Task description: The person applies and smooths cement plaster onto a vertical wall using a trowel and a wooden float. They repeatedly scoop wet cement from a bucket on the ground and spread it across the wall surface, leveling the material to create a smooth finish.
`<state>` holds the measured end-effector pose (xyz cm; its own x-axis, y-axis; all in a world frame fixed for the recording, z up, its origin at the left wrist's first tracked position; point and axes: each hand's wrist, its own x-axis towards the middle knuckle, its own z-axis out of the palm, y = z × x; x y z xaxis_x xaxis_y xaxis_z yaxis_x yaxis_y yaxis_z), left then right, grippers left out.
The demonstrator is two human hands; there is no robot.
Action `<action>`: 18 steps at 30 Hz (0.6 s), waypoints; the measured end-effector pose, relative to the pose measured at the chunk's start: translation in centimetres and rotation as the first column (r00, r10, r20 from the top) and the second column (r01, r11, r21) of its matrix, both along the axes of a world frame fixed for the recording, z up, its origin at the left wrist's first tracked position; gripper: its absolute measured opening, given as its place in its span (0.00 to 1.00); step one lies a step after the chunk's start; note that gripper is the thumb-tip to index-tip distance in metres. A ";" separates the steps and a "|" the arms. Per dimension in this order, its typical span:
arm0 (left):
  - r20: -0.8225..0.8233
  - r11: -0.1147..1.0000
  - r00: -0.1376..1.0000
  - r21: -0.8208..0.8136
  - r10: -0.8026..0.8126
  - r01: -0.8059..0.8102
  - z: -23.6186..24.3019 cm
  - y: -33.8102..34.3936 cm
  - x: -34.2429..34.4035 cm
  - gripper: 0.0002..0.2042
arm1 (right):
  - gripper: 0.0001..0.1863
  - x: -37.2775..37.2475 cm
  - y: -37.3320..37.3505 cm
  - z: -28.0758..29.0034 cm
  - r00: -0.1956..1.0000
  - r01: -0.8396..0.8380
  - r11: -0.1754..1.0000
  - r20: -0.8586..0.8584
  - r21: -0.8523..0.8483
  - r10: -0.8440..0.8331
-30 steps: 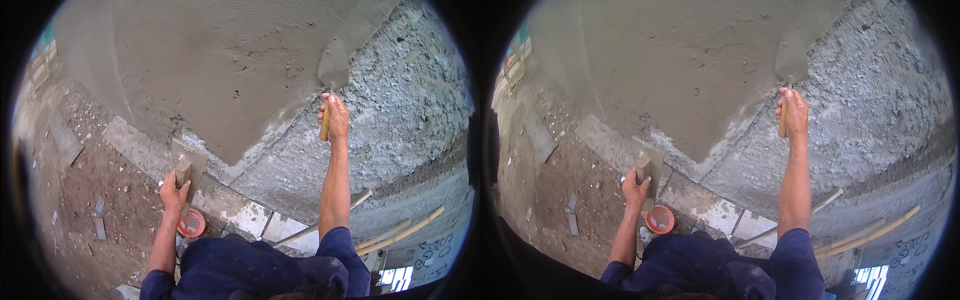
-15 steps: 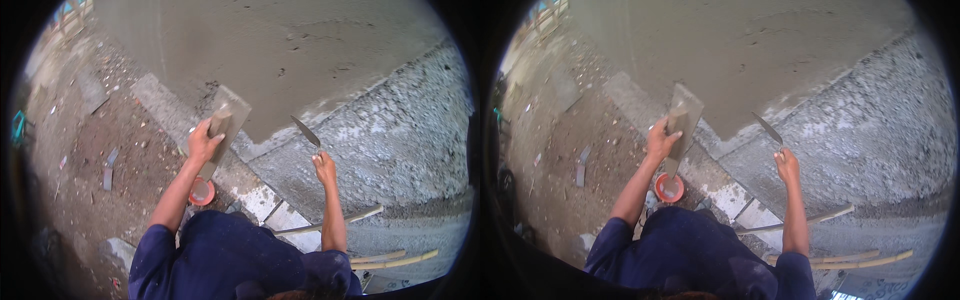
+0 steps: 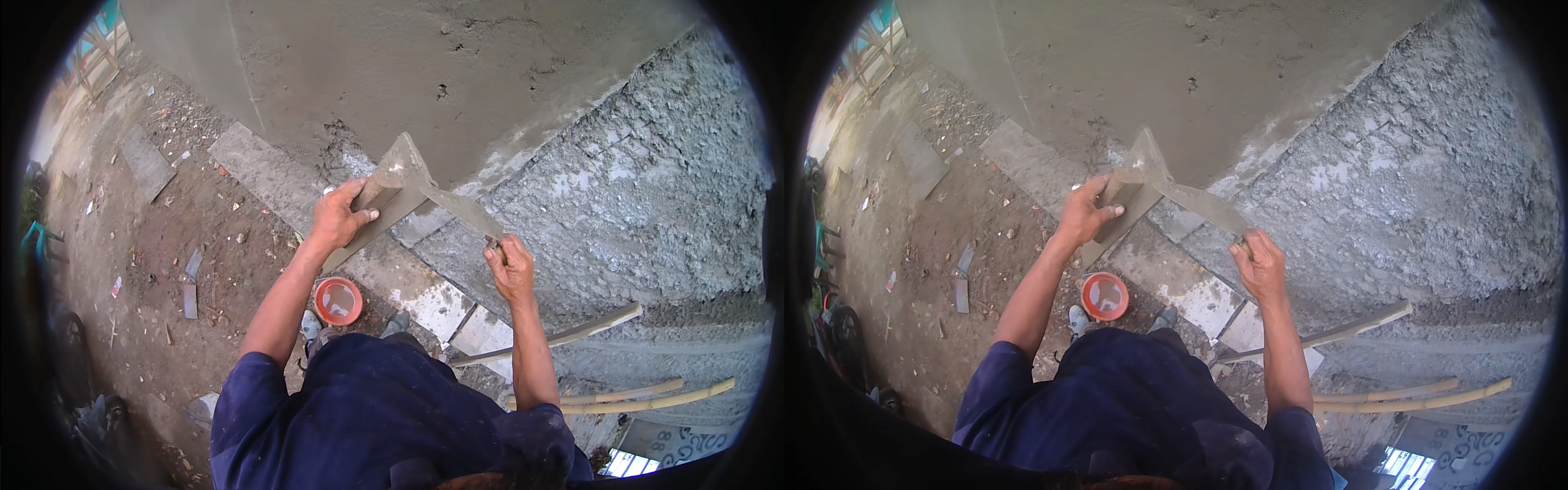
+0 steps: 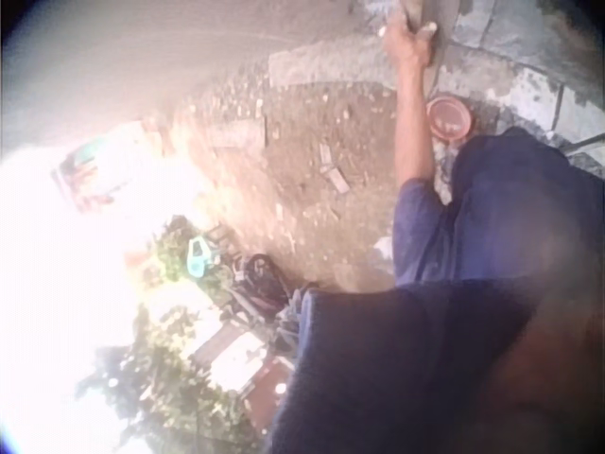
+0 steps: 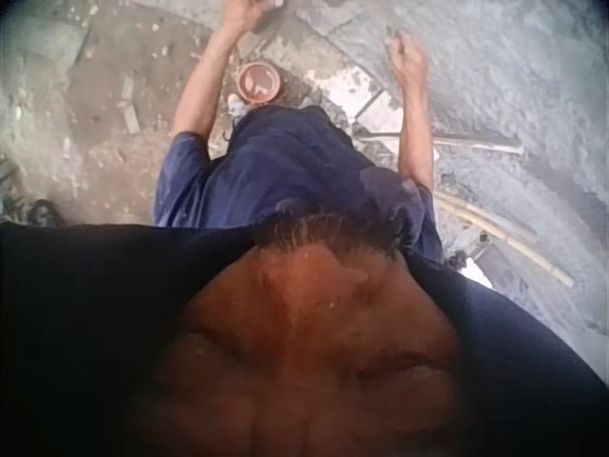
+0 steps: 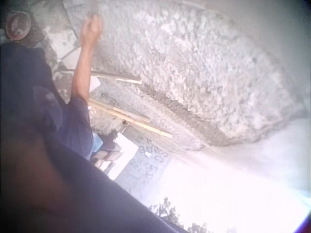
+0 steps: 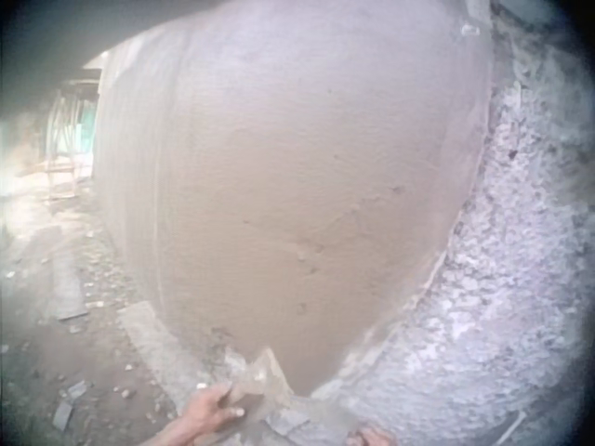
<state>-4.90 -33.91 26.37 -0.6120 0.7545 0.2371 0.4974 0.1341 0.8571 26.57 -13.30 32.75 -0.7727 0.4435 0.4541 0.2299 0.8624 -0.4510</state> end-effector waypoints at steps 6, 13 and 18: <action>-0.139 0.983 0.976 0.044 -0.169 0.177 0.1 -2.0 1.1 0.29 | 0.14 -2.6 2.6 -0.3 0.997 0.074 0.987 -0.020 0.141 -0.072; -0.201 0.988 0.970 0.037 -0.138 0.148 -1.0 -5.0 3.2 0.28 | 0.16 -8.2 5.6 0.1 0.951 0.305 0.940 -0.099 0.153 -0.292; -0.119 0.998 0.993 0.051 -0.015 0.021 -3.6 -7.2 4.0 0.29 | 0.16 -13.6 9.1 2.0 0.948 0.284 0.958 -0.135 -0.037 -0.287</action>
